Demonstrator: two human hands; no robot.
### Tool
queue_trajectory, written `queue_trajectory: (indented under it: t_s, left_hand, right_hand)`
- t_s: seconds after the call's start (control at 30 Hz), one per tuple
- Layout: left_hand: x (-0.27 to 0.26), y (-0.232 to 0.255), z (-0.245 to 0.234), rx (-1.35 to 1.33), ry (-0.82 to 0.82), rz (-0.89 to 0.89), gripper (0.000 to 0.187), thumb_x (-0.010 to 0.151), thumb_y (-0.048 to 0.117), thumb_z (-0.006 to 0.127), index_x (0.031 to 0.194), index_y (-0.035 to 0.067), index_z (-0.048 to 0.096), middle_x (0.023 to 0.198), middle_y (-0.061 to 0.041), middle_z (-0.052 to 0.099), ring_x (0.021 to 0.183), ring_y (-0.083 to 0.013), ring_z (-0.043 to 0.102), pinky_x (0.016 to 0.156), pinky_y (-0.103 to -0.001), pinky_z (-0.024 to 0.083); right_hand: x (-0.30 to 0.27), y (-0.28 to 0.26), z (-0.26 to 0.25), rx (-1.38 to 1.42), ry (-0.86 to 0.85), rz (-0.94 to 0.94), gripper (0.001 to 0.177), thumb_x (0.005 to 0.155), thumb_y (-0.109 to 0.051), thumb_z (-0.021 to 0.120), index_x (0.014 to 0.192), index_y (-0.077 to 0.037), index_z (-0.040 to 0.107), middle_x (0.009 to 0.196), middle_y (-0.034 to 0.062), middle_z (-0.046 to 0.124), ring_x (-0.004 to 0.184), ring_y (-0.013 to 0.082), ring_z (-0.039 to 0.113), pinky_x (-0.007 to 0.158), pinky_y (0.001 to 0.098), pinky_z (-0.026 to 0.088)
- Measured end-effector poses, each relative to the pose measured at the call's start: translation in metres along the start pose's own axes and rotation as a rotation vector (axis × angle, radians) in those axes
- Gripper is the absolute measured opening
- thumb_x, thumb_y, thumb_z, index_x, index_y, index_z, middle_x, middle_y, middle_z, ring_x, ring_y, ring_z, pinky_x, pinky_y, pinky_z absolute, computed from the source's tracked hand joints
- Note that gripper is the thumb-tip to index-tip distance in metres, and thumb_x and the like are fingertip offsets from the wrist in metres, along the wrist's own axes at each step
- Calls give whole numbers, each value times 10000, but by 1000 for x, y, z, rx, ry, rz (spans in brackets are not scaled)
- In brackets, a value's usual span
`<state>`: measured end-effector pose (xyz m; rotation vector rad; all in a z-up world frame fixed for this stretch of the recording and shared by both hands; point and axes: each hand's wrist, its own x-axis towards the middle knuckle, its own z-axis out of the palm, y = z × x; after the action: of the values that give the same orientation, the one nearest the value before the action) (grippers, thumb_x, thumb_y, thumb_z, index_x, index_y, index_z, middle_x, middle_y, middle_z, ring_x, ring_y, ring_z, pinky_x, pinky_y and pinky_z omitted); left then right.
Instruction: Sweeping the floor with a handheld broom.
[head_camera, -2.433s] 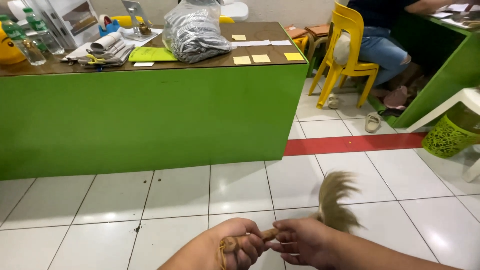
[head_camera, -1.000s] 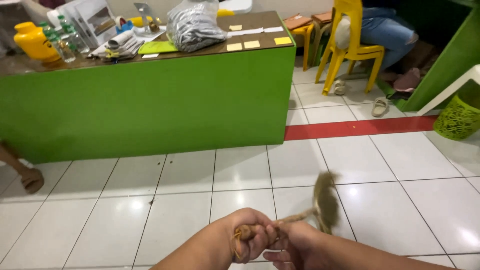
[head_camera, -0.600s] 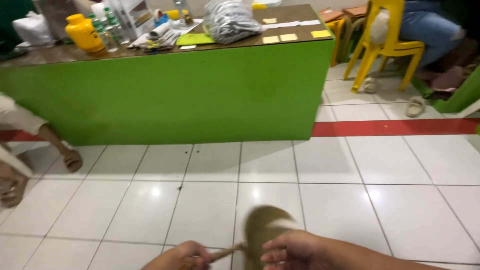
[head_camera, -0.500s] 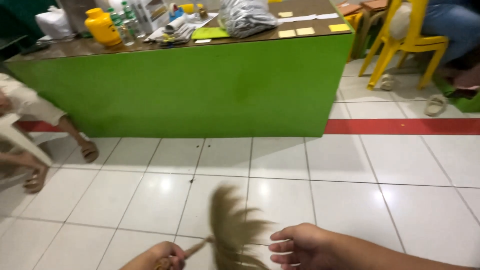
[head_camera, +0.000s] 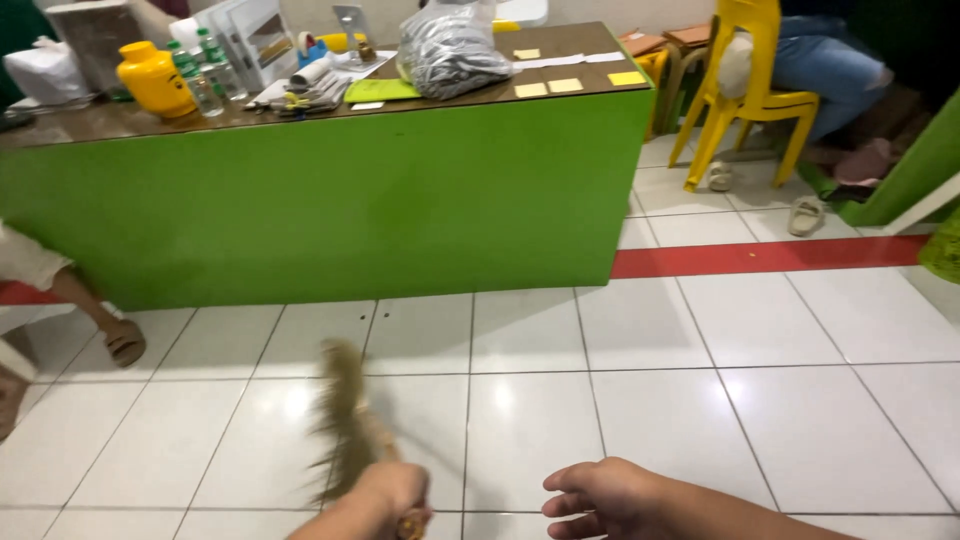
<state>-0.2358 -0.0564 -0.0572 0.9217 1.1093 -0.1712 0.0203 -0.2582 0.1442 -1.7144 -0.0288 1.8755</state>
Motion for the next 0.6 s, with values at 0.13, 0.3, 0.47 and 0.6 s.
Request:
queue_trajectory:
  t_s: [0.13, 0.3, 0.47, 0.6]
  left_hand:
    - [-38, 102, 147, 44, -29, -42, 179, 933, 211, 571, 816, 83, 614, 592, -32, 578, 474, -206, 550, 468, -391, 486]
    - [-69, 162, 276, -98, -433, -77, 310, 1029, 353, 492, 920, 105, 642, 713, -21, 667, 594, -198, 655, 601, -384, 573]
    - [-127, 210, 331, 179, -535, -81, 281, 1019, 283, 474, 1208, 92, 554, 1061, -95, 694, 934, -287, 703, 911, -513, 587]
    - [-66, 177, 327, 156, -364, -147, 353, 1003, 311, 478, 1309, 137, 509, 1125, -96, 713, 998, -304, 684, 957, -545, 555]
  right_hand:
    - [-13, -4, -16, 196, -31, -35, 384, 1026, -386, 503, 1251, -75, 502, 1030, 80, 591, 871, 226, 602, 690, 359, 558]
    - [40, 12, -129, 422, -370, -360, 508, 1104, -589, 570, 969, -108, 482, 763, 22, 467, 619, 204, 528, 541, 331, 514]
    - [54, 35, -342, 1105, 317, -105, 188, 1033, -131, 368, 981, 5, 487, 707, 30, 505, 473, 85, 447, 404, 230, 400]
    - [70, 81, -342, 1127, 432, -42, 51, 1035, -27, 389, 994, -37, 418, 699, 8, 447, 467, 82, 428, 393, 225, 391]
